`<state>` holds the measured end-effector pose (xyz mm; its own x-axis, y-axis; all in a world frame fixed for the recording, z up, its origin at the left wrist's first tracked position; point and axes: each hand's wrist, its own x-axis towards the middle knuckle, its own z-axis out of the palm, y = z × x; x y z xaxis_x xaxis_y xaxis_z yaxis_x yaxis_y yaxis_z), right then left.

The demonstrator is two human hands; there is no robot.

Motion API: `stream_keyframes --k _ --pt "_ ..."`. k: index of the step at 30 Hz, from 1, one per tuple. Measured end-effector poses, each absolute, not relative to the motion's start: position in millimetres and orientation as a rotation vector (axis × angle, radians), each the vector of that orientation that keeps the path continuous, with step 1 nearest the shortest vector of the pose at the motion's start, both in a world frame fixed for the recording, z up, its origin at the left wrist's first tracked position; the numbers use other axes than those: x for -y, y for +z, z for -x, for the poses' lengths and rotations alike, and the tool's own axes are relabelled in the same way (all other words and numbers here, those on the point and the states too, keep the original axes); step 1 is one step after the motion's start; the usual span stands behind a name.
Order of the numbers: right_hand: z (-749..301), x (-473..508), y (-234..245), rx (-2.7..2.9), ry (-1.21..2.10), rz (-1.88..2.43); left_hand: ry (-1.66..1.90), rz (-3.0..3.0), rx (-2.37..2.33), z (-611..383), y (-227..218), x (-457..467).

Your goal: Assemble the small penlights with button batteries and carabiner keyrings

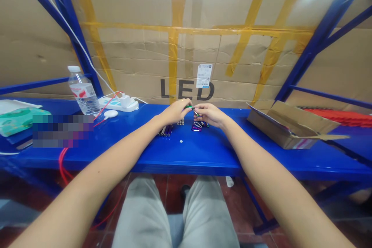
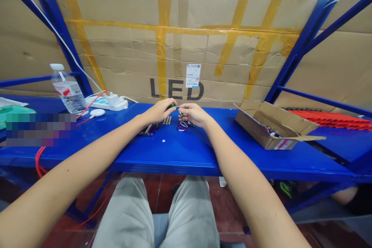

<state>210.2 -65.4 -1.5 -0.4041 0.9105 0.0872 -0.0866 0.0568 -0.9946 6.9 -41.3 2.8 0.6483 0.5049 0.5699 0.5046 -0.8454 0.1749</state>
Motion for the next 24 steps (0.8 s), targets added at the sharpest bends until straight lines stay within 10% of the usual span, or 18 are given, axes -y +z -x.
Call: stream_keyframes --k 24 --pt "-201.0 58.9 -10.5 1.947 0.674 1.034 0.872 -2.52 -1.054 -14.5 -2.0 43.4"
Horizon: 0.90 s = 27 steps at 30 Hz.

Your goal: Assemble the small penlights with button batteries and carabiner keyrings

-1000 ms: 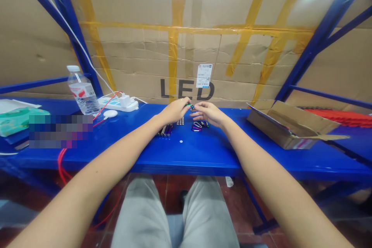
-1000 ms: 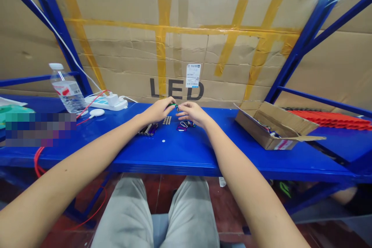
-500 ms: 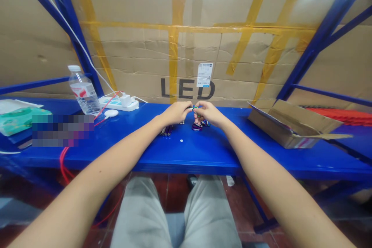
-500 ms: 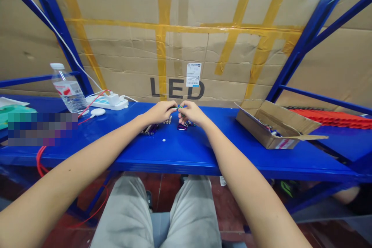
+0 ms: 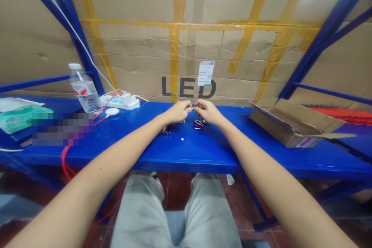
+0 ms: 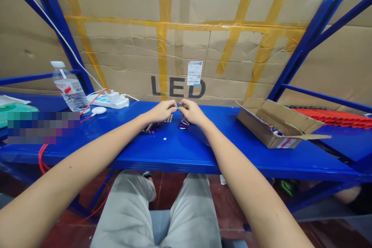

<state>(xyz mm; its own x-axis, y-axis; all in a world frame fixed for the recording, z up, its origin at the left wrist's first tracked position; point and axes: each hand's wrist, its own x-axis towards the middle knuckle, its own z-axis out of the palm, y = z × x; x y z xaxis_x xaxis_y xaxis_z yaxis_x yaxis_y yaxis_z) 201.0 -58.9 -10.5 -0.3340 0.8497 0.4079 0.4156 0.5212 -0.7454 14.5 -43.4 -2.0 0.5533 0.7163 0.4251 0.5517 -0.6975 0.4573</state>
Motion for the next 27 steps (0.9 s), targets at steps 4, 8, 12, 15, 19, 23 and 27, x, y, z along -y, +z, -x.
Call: stream_keyframes --k 4,8,12,15,19,23,27 --pt "-203.4 57.8 -11.7 1.963 0.604 0.987 0.914 -2.404 -1.023 -16.6 -3.4 40.2" --pt "-205.0 57.4 -13.4 1.959 0.583 0.987 0.898 -2.244 -0.96 -17.0 -2.0 39.7" --pt "-204.4 58.6 -13.3 1.939 0.608 0.988 0.822 -2.006 -0.913 -16.5 1.4 43.5" --pt "-203.9 59.6 -11.9 1.939 0.617 0.956 0.77 -1.843 -0.898 -17.1 2.7 47.6" --pt "-204.0 59.8 -10.6 1.94 0.618 0.929 0.751 -1.777 -0.851 -18.5 2.1 50.5" --pt "-204.3 60.0 -9.5 1.924 0.603 0.974 0.758 -1.723 -0.825 -18.6 2.5 49.9" --pt "-205.1 60.8 -7.4 1.895 0.562 1.028 0.809 -1.768 -0.893 -18.1 3.4 47.1"
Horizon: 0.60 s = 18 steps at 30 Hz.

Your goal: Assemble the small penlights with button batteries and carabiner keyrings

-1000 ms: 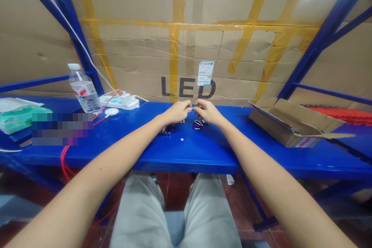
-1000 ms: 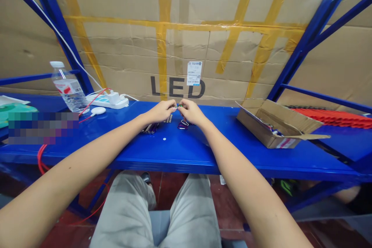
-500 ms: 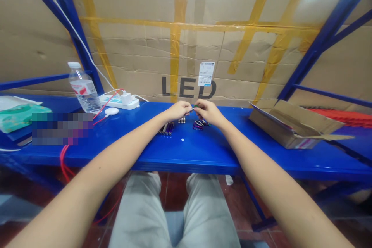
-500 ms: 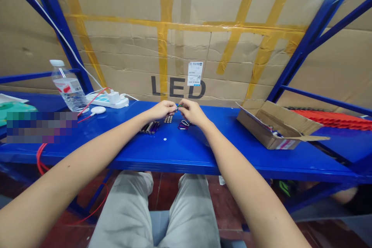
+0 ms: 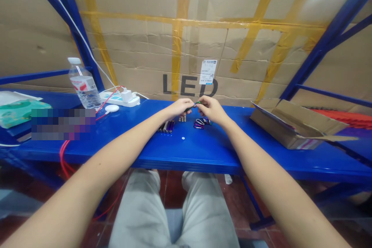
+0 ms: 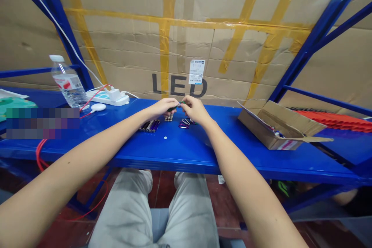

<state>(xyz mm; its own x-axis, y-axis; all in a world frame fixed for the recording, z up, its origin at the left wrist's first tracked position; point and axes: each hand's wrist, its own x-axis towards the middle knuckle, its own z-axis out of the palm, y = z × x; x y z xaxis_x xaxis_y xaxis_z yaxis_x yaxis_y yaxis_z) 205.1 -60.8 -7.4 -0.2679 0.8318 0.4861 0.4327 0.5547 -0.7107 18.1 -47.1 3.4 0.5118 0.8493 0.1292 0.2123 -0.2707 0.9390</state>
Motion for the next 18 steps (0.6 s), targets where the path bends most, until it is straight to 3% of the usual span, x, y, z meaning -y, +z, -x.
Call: stream_keyframes --k 8,14,18 --pt "-211.2 55.4 -7.6 1.823 0.543 1.167 0.945 -2.422 -1.36 4.7 -5.6 14.3" --pt "-216.2 49.6 -10.8 1.879 0.507 1.252 0.362 -2.966 -1.33 12.8 3.8 -12.6" --pt "-217.2 48.7 -11.8 1.906 0.493 1.251 0.154 -3.098 -1.324 -2.8 7.2 -15.7"
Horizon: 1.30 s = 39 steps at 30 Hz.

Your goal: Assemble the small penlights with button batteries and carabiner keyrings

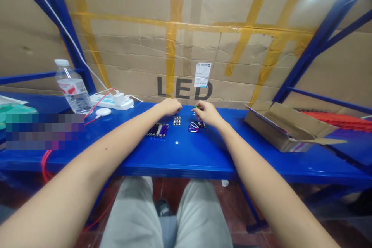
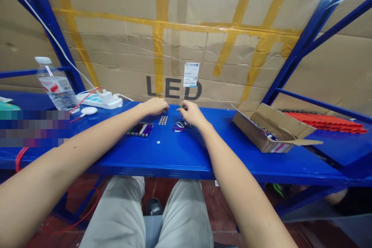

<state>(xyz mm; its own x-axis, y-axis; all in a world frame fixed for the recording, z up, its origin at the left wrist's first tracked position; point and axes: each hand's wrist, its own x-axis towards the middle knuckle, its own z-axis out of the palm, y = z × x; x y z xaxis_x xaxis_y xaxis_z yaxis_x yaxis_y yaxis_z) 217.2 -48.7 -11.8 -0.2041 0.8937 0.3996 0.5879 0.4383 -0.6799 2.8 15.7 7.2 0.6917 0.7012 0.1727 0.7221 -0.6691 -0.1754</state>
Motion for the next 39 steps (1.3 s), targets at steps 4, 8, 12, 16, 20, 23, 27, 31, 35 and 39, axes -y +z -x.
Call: stream_keyframes --k 4,8,12,16,20,23,27,31,35,39 --pt "-216.7 51.1 -9.6 1.908 0.469 1.243 -0.034 2.669 1.108 -14.2 4.4 -15.4" --pt "-216.5 51.7 -8.1 1.902 0.463 1.252 -0.008 2.664 1.041 -14.8 2.7 -18.4" --pt "-217.1 49.7 -8.8 1.915 0.44 1.252 -0.036 2.713 1.079 -13.2 4.7 -19.8" --pt "-217.2 49.7 -8.8 1.928 0.427 1.256 -0.051 2.734 1.086 -12.6 7.2 -18.3" --pt "-216.9 50.8 -8.4 1.944 0.42 1.264 -0.046 2.743 1.073 -10.6 6.7 -19.5" --pt "-216.8 49.8 -9.1 1.931 0.402 1.277 -0.07 2.739 1.131 -7.5 4.4 -22.2" --pt "-216.9 47.0 -12.5 1.91 0.363 1.311 -0.11 2.737 1.184 -1.3 1.2 -25.0" --pt "-219.9 36.1 -20.2 1.901 0.395 1.311 -0.112 2.77 1.183 7.2 0.4 -25.8" --pt "-222.4 9.6 -24.5 1.961 0.332 1.376 -0.192 2.76 1.194 20.7 2.3 -24.0" --pt "-216.0 -17.5 -21.5 2.03 0.239 1.489 -0.397 2.711 1.267 39.3 1.3 -18.8"
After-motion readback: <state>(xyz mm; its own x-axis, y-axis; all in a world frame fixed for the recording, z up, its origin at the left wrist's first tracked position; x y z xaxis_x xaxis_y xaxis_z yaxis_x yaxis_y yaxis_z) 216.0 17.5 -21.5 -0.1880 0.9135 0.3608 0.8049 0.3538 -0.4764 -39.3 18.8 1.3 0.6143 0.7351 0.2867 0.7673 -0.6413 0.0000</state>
